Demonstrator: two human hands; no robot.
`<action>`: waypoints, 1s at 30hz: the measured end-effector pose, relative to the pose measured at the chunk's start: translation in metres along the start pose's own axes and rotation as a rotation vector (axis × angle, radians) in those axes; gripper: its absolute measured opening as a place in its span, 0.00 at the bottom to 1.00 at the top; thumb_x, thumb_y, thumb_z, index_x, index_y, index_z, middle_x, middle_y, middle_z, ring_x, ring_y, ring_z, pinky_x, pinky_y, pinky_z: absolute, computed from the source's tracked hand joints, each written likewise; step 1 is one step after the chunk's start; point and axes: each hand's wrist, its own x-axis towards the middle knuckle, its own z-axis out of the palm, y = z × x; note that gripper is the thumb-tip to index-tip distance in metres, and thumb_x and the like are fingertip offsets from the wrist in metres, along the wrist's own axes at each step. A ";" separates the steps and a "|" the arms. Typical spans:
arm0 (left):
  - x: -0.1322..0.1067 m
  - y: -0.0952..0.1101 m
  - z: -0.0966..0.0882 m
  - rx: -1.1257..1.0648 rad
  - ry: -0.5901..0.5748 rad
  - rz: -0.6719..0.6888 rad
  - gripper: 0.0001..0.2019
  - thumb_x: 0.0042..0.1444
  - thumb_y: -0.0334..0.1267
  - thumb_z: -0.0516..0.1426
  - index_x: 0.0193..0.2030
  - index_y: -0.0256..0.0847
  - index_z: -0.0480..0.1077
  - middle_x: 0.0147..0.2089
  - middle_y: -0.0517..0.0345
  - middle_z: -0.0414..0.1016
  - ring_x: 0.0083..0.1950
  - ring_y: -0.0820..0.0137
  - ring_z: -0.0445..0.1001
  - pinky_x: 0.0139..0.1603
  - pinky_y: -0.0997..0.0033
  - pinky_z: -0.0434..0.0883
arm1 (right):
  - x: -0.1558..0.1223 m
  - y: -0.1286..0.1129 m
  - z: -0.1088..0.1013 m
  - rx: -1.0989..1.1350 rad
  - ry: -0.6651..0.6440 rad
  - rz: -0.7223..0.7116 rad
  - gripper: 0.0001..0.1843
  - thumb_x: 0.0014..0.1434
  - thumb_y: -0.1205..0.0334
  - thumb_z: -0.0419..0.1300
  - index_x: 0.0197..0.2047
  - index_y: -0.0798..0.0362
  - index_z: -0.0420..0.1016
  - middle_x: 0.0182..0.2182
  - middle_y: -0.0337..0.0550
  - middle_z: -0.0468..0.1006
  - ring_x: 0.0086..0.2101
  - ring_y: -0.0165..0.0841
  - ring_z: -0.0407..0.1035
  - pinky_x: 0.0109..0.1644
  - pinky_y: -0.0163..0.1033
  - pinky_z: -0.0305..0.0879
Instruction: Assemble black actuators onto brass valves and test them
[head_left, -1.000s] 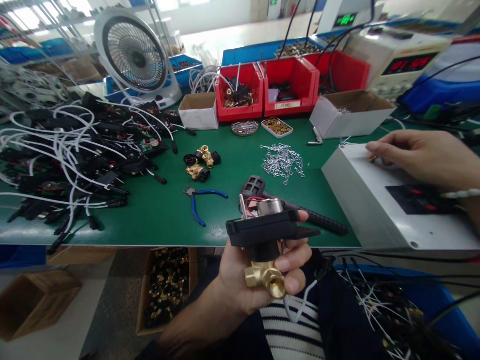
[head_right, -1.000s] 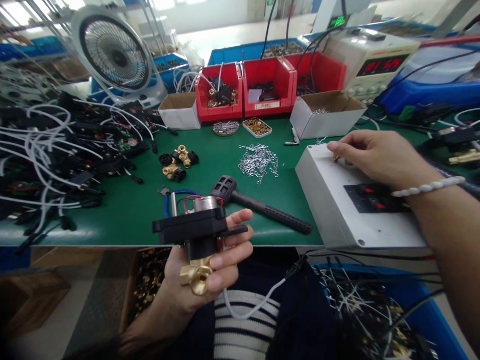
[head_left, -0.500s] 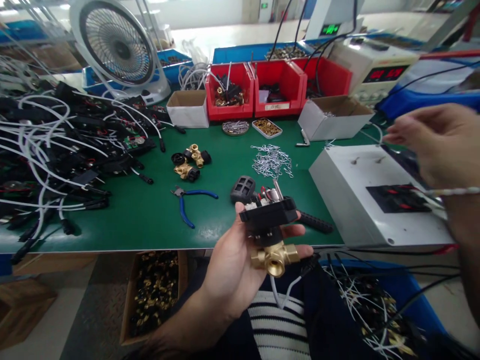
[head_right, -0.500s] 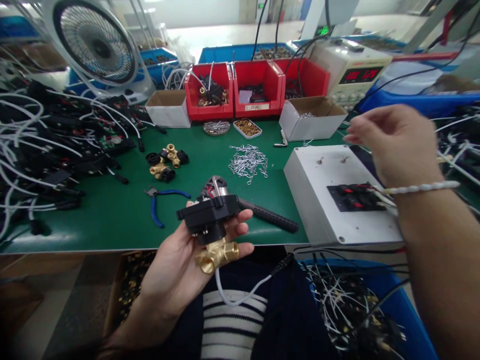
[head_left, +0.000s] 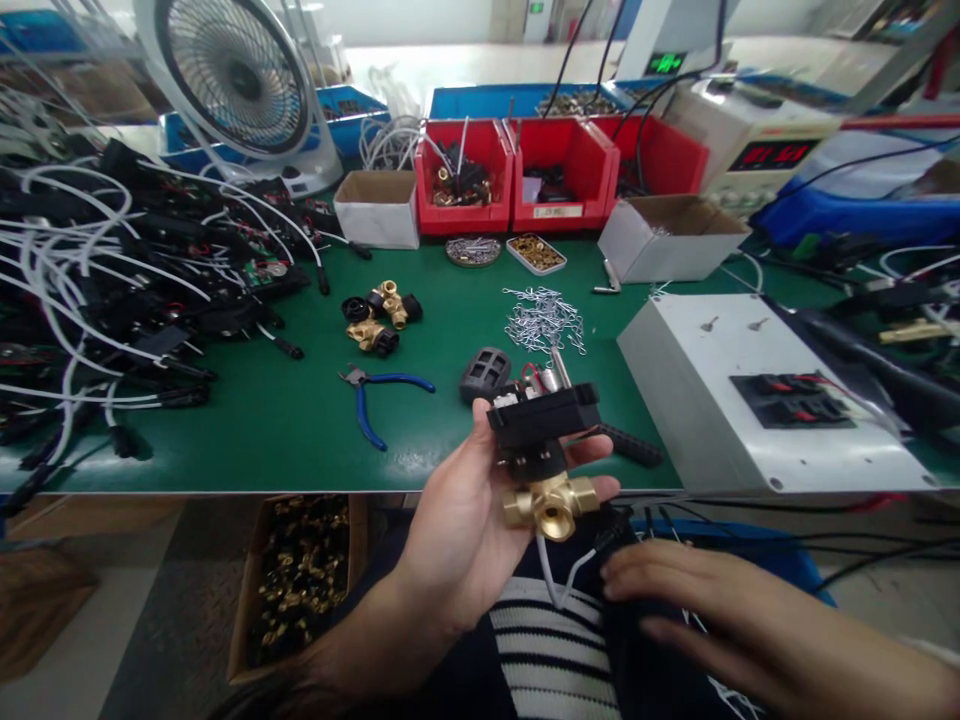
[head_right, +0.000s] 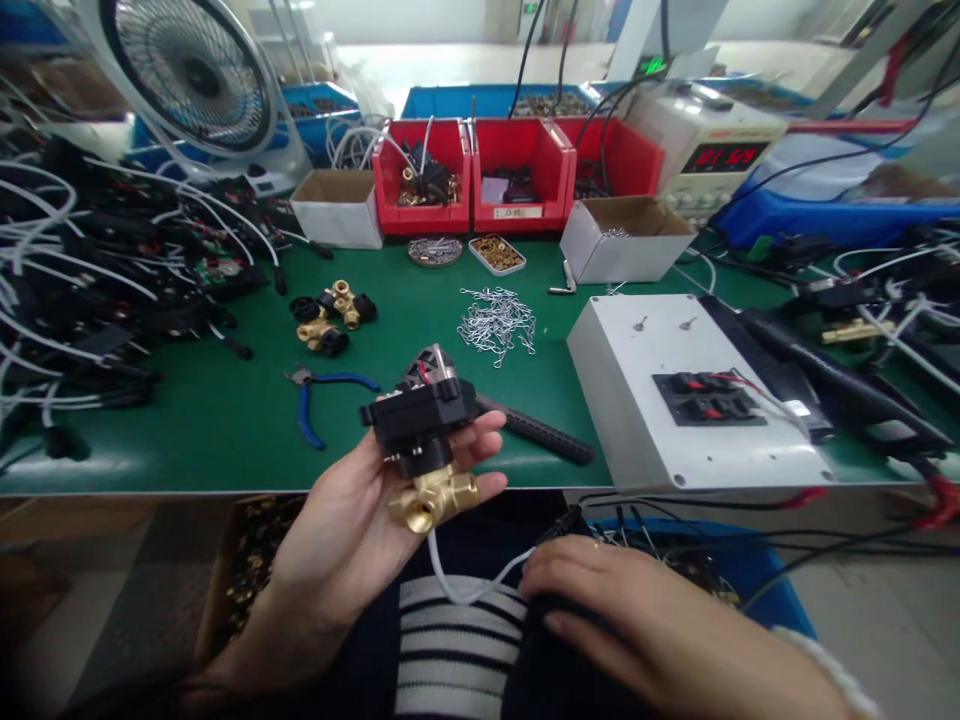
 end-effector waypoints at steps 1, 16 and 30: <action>-0.001 0.000 0.000 0.010 -0.005 0.019 0.27 0.73 0.44 0.38 0.48 0.31 0.75 0.42 0.43 0.83 0.45 0.63 0.83 0.46 0.63 0.80 | 0.006 0.004 0.018 -0.029 -0.026 -0.007 0.17 0.67 0.60 0.53 0.54 0.45 0.77 0.50 0.46 0.81 0.48 0.36 0.77 0.52 0.38 0.76; 0.000 0.003 -0.007 0.310 0.055 0.390 0.18 0.56 0.43 0.65 0.50 0.36 0.75 0.48 0.47 0.80 0.44 0.60 0.82 0.47 0.62 0.80 | 0.011 0.072 0.084 -0.077 0.135 0.081 0.20 0.72 0.57 0.45 0.53 0.51 0.77 0.37 0.50 0.83 0.33 0.39 0.79 0.35 0.41 0.75; 0.000 -0.028 -0.047 0.895 0.238 0.077 0.30 0.50 0.56 0.64 0.60 0.55 0.70 0.45 0.54 0.83 0.48 0.52 0.81 0.40 0.62 0.83 | -0.100 -0.049 -0.071 0.919 1.311 0.048 0.18 0.67 0.44 0.55 0.32 0.47 0.71 0.23 0.23 0.69 0.15 0.14 0.53 0.21 0.24 0.54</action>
